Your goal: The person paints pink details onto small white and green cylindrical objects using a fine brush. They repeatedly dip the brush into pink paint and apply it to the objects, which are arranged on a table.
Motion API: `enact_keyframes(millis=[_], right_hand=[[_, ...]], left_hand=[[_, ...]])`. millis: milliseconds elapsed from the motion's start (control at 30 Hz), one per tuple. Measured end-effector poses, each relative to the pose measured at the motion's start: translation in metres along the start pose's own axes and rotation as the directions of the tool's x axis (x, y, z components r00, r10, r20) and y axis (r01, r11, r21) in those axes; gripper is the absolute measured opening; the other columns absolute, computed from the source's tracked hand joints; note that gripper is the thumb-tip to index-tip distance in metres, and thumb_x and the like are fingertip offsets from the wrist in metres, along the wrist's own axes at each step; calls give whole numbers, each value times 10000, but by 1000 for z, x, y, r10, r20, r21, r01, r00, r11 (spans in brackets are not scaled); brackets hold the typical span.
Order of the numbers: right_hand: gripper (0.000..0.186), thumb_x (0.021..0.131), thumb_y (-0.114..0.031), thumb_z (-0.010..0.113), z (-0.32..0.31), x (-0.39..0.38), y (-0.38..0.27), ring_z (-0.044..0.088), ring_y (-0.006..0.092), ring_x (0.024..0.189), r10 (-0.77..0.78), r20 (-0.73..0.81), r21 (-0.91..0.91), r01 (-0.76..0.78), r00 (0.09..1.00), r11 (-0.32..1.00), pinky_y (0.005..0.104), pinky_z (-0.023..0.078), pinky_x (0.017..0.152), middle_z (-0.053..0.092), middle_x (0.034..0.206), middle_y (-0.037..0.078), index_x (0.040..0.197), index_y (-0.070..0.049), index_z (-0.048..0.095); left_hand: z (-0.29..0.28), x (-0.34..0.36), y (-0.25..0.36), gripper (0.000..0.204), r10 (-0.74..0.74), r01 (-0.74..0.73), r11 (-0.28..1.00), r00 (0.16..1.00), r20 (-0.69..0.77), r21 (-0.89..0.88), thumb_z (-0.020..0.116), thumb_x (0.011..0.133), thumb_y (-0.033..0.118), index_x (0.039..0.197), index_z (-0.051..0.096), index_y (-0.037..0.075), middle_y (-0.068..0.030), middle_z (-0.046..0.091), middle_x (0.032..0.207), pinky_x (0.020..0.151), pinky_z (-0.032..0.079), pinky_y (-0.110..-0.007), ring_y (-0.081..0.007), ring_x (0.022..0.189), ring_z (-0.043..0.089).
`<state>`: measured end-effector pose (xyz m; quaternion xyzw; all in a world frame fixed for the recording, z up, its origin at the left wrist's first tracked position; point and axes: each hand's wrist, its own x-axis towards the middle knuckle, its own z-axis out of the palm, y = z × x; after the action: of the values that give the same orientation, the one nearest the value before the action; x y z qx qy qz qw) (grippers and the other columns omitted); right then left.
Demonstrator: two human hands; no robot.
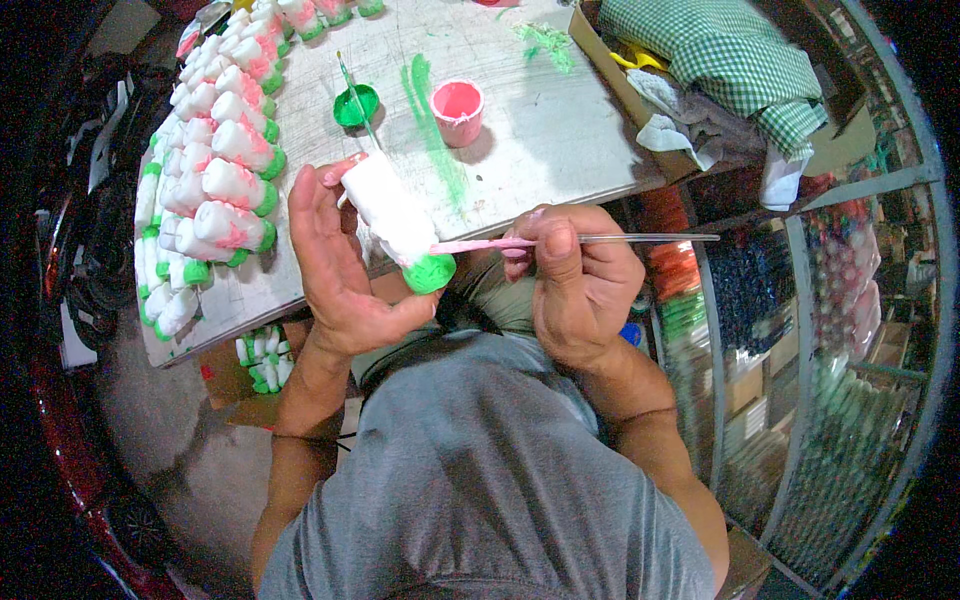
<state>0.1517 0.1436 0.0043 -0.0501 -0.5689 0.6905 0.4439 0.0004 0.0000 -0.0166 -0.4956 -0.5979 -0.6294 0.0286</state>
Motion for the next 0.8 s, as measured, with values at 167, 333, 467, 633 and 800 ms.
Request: enact_keyframes(millis=[167,333,467,633,800], right_hand=[[226,1040,-224,577,6,1,2,584,133,687,-42,69,-62,47,997,997,277,505,635,657,865,126,1028,1,582],[233,1041,-226,577,1,2,4,590,133,679,-31,4,-84,31,1000,996,276,506,623,664,880,128,1014,5,593],[241,1040,-230,579,-2,3,2,598,143,685,-14,6,-34,14,1000,999,278,512,623,658,879,130,1009,8,596],[219,1046,-201,560,-2,-2,3,607,160,699,-53,67,42,51,996,998,292,522,633,652,891,136,1037,18,579],[168,1041,-142,543,-6,-7,7,618,172,713,-140,128,-46,147,982,988,318,542,656,655,891,144,1038,24,571]], left_hand=[[-1,1,1,1258,6,-6,1000,999,32,-4,804,551,34,1568,62,15,-235,341,1495,1178,300,-460,-342,1403,380],[1,-1,-1,1243,-6,6,999,1000,-3,-45,797,539,48,1561,90,4,-220,346,1490,1176,304,-459,-338,1402,380],[-7,1,-1,1217,-87,89,996,991,99,-19,824,526,115,1543,166,-5,-193,369,1464,1166,314,-439,-328,1389,395],[1,1,-5,1114,-1,8,989,999,49,-146,811,518,43,1489,266,6,-157,356,1389,1109,381,-398,-282,1323,429],[7,3,-10,1069,80,-77,974,997,7,-213,825,522,45,1451,296,29,-157,357,1380,1116,390,-429,-311,1336,445]])
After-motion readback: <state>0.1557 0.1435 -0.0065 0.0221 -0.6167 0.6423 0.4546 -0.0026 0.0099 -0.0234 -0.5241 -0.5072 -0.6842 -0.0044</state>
